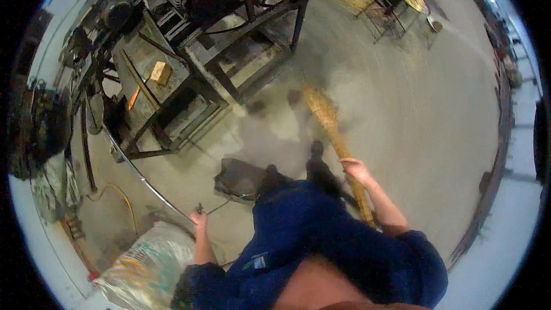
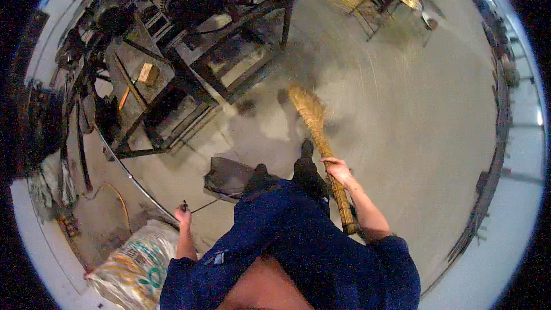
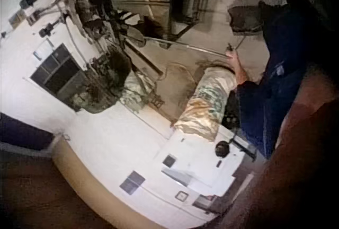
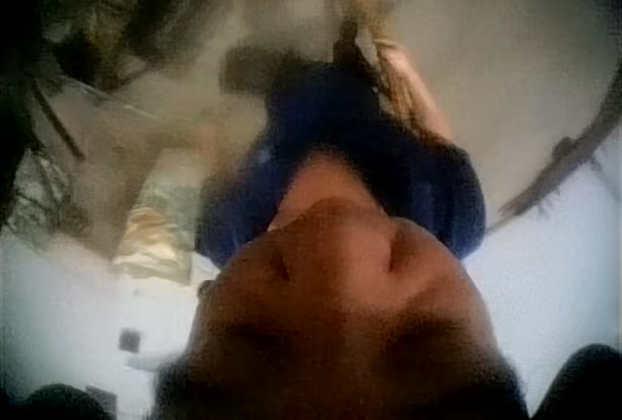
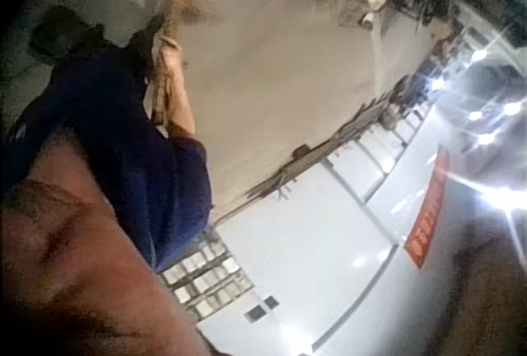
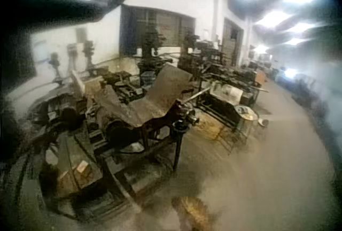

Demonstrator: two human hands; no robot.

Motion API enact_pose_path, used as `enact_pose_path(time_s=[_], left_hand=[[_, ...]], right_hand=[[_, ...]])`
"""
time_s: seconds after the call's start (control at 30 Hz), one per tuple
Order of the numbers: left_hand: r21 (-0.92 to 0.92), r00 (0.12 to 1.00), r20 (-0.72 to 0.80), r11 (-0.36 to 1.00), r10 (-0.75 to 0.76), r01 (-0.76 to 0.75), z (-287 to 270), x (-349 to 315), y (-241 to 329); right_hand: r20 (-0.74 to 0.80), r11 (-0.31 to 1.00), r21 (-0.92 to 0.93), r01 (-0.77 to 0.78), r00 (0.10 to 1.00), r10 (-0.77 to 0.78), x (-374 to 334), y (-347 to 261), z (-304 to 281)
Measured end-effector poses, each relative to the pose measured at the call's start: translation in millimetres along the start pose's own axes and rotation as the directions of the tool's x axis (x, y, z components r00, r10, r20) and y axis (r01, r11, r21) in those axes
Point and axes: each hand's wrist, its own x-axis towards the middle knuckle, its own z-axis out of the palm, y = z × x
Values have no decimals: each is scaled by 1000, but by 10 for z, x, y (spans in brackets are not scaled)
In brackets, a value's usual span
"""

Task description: The person walks through a workshop carrying a blue bin, then picks up and moves several metal bars. They proceed to sweep the floor and a metal workbench using a broom and a dustpan to collect debris.

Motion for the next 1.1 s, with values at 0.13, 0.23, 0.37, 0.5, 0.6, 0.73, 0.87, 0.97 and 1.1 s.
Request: enact_pose_path(time_s=[0.13,0.23,0.37,0.5,0.6,0.73,0.87,0.97,1.1], left_hand=[[-396,970,-34,895,-239,207,60,-34,862],[-345,960,50,897,-276,276,-30,-166,1382],[-515,930,155,776,-333,364,180,45,1799],[-476,906,146,774,-398,417,500,338,2059],[-539,896,188,721,-402,436,610,349,2247],[-511,871,222,709,-438,487,622,338,2494],[-575,907,213,704,-364,417,252,520,3076],[-561,859,246,657,-449,504,41,445,3420],[-474,848,141,717,-511,511,318,234,3543]], right_hand=[[174,999,45,-29,985,21,814,-143,-613],[245,988,-153,21,969,17,1312,-338,-868],[272,943,-216,-254,912,308,1883,-654,-1248],[262,938,-72,-338,901,345,2304,-616,-1370],[256,905,-81,-417,869,423,2584,-844,-1508],[252,885,-90,-457,849,464,2982,-950,-1665],[285,928,-141,-345,884,372,3416,-1045,-1994],[347,937,-149,-316,871,349,3545,-1381,-2021],[398,899,-195,-392,806,438,3784,-1621,-2045]])
